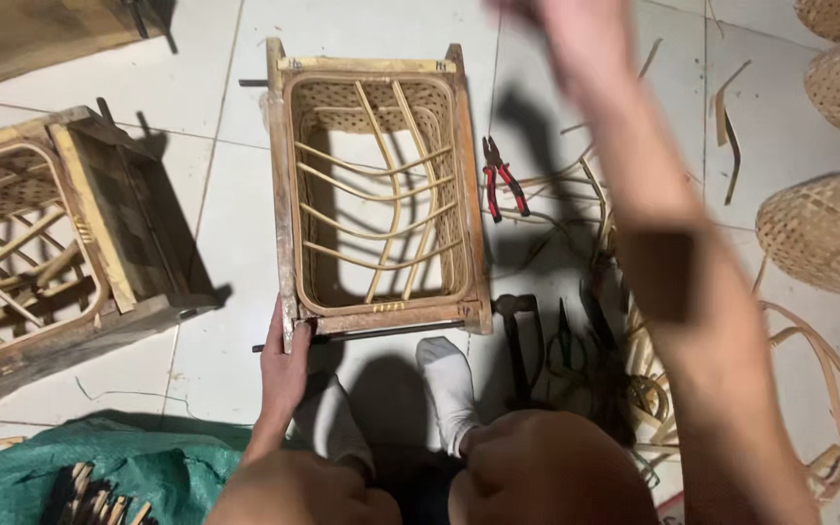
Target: The person applies glue to the inner frame of a rectangular woven basket and then uses a hammer to tap a curved bamboo strip into place along the rim. The person repeats this process for multiple strips around the basket's edge.
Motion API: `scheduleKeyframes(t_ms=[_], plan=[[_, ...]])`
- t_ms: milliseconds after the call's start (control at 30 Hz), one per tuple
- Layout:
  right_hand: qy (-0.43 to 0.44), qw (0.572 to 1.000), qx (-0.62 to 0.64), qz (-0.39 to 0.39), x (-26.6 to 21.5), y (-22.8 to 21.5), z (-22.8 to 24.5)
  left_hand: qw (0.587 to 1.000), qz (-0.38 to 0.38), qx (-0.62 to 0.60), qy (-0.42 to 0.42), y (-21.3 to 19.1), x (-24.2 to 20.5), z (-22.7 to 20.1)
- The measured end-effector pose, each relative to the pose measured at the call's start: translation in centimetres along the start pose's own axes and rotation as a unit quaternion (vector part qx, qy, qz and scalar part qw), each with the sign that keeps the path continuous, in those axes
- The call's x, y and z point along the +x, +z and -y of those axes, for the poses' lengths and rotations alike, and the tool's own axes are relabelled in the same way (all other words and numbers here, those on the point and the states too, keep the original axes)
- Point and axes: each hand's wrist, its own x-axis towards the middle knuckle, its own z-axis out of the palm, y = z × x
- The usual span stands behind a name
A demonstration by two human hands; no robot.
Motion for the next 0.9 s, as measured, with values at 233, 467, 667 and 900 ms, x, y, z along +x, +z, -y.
scheduleKeyframes(t_ms=[233,467,667,900], plan=[[0.224,0.974,0.009,-0.001,-19.4,-0.4,-13.7,0.998,-0.054,-0.015,0.042,1.1,-1.9,1.3],[0.328,0.942,-0.03,-0.062,-20.6,0.6,-17.5,0.992,-0.073,0.01,0.101,1.3,-2.1,3.0],[0.274,0.96,-0.02,-0.046,-20.8,0.2,-17.3,0.989,-0.106,0.065,0.079,1.2,-2.5,3.9],[0.335,0.939,0.026,-0.079,-19.8,0.6,-15.9,0.989,-0.107,0.072,0.079,1.4,-2.2,3.5]])
